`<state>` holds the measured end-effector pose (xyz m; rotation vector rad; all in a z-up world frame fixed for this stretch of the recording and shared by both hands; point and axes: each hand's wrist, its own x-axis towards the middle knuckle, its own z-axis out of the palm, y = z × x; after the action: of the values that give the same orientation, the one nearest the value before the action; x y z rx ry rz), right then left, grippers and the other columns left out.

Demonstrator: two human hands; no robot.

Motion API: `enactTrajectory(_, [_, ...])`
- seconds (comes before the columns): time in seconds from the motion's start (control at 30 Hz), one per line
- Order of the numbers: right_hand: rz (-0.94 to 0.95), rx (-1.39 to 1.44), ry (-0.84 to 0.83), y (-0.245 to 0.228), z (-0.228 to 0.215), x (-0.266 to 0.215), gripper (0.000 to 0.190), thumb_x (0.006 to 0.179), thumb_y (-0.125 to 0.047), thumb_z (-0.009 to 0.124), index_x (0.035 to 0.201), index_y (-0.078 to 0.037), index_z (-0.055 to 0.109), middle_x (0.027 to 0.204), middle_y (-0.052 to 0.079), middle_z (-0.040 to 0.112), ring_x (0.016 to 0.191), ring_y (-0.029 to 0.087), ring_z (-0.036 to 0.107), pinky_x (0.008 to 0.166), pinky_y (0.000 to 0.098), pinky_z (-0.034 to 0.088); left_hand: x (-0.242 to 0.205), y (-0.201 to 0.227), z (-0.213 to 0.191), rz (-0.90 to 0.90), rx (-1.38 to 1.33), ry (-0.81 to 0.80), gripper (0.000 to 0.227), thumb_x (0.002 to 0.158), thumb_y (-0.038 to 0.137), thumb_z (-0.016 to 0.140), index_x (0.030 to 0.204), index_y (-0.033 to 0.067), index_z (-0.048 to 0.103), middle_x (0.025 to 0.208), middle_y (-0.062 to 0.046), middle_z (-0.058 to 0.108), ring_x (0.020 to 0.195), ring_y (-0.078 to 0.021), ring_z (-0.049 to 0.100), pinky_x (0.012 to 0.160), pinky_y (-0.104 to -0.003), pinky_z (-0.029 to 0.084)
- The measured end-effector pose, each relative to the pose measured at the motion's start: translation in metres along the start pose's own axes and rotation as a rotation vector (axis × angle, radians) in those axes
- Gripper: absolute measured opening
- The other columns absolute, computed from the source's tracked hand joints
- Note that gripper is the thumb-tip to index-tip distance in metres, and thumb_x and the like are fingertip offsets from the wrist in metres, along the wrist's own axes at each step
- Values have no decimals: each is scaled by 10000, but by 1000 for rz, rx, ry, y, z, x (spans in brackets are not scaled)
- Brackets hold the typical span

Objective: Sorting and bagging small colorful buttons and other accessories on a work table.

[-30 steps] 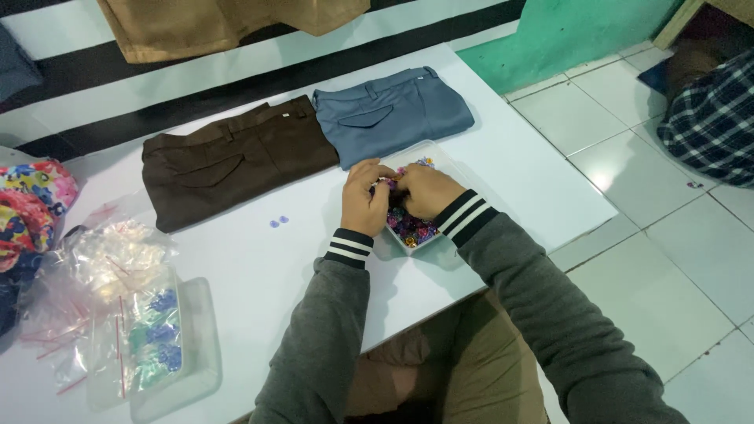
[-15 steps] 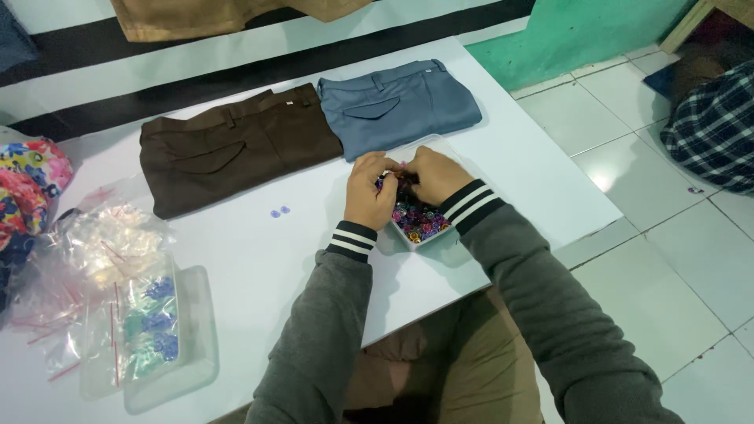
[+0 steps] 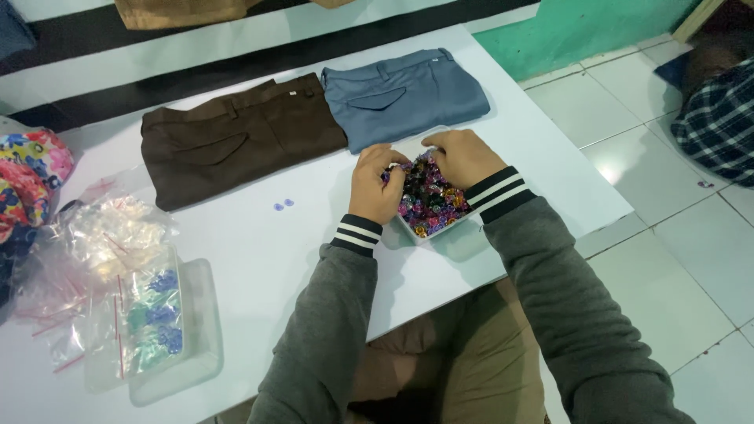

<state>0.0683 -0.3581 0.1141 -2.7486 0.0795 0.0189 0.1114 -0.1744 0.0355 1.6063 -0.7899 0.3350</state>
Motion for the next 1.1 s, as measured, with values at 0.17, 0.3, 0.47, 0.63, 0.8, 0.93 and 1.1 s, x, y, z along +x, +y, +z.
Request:
enactTrajectory(0.17, [25, -114, 39, 0, 3, 2, 304, 970, -171, 588, 1184, -17, 738, 1025, 239, 754, 998, 433, 717, 830, 508, 597, 5, -3, 1, 0, 1, -6, 171, 864, 102, 571, 910, 107, 736, 927, -94, 726, 1161, -348, 629, 1065, -489, 469])
enactTrajectory(0.3, [114, -195, 34, 3, 22, -1, 276, 933, -201, 606, 1106, -63, 772, 948, 198, 761, 948, 399, 732, 797, 508, 611, 3, -7, 1, 11, 8, -16, 171, 856, 107, 579, 911, 118, 741, 927, -86, 729, 1157, -345, 632, 1065, -481, 464])
enactTrajectory(0.47, [-77, 16, 43, -15, -4, -8, 312, 937, -65, 573, 1195, 10, 730, 1093, 291, 719, 1060, 493, 677, 881, 553, 566, 5, -3, -1, 69, 61, -24, 184, 869, 98, 573, 936, 131, 742, 964, -67, 738, 1156, -345, 628, 1070, -484, 448])
enactTrajectory(0.63, [-24, 45, -41, -7, -22, -44, 276, 877, -98, 645, 1108, -12, 770, 1029, 241, 746, 1009, 453, 707, 855, 527, 581, 6, 10, -9, 84, 118, -48, 169, 846, 136, 614, 952, 169, 743, 1015, -23, 744, 1206, -304, 612, 1080, -467, 415])
enactTrajectory(0.8, [-4, 79, -179, -1, -11, -55, 358, 733, -182, 813, 1068, -59, 782, 951, 173, 770, 943, 378, 736, 808, 486, 603, 6, 13, -8, 118, 153, -81, 152, 835, 148, 638, 937, 168, 749, 989, -31, 744, 1178, -315, 629, 1065, -471, 426])
enactTrajectory(0.93, [-38, 27, -127, 2, 7, -38, 293, 786, -111, 779, 1073, -54, 780, 939, 169, 771, 923, 391, 738, 777, 466, 608, 4, 14, -10, 94, 130, -59, 166, 852, 144, 615, 941, 173, 753, 990, -27, 747, 1172, -312, 632, 1061, -465, 436])
enactTrajectory(1.1, [-61, 121, -30, -4, -5, -39, 282, 860, -12, 661, 1122, -7, 765, 981, 211, 765, 950, 423, 728, 781, 461, 597, 3, 13, -10, 85, 119, -49, 180, 868, 158, 612, 965, 189, 760, 1004, -18, 746, 1189, -319, 626, 1070, -469, 439])
